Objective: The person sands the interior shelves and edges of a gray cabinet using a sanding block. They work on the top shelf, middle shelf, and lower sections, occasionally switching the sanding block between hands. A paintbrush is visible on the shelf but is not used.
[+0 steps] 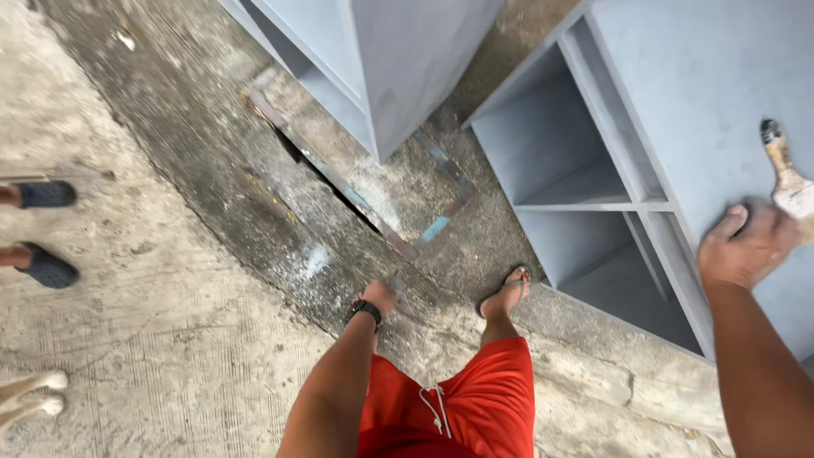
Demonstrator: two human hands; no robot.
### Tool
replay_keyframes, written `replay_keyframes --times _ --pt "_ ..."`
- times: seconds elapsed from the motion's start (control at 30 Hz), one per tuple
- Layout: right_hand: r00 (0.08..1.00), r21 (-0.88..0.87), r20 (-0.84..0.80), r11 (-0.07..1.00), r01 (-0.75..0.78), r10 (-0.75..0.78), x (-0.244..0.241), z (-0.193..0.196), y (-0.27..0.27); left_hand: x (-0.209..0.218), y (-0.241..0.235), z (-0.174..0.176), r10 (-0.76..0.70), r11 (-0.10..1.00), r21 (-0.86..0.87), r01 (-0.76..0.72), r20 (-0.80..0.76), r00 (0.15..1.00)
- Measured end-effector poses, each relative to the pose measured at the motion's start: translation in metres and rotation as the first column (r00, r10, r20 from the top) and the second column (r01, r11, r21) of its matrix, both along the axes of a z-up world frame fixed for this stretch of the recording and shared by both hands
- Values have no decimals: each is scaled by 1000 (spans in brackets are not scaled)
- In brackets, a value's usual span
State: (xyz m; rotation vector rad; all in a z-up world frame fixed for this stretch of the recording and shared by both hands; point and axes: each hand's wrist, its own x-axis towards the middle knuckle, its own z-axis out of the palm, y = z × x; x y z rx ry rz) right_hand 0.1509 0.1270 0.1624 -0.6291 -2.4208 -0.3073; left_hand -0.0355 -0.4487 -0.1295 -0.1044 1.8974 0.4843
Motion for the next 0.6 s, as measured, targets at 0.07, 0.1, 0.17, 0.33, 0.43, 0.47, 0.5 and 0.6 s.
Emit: replay_keyframes --times 0.07,0.1,0.17,0.33,0.43,0.47,0.5,0.6 --pt "998 60 -3 996 66 -66 -5 -19 -10 -34 -19 -7 -30 996 81 43 -153 988" --pt "991 109 14 985 130 -133 -7 -28 -13 -50 -26 -9 -50 985 143 94 -283 958" --pt "972 -14 88 975 220 -218 -22 -30 -83 -74 -51 -4 -59 981 147 127 -395 917" --pt "757 -350 618 788 506 -212 -41 -76 -267 -106 -115 34 -217 971 -12 240 -469 856" --pt "838 -698 532 500 513 -117 -48 -95 -361 -87 -160 60 -227 966 11 257 -434 872" --pt "878 -816 454 325 477 -148 -44 -120 -372 -79 -172 63 -200 978 -20 208 -384 901" --pt "908 -905 373 143 401 -191 -42 -146 -385 -71 -186 64 -168 986 -55 159 -336 927" --pt "900 -943 322 -12 334 -293 -42 -151 -411 -35 -246 67 -228 973 -50 227 -399 888"
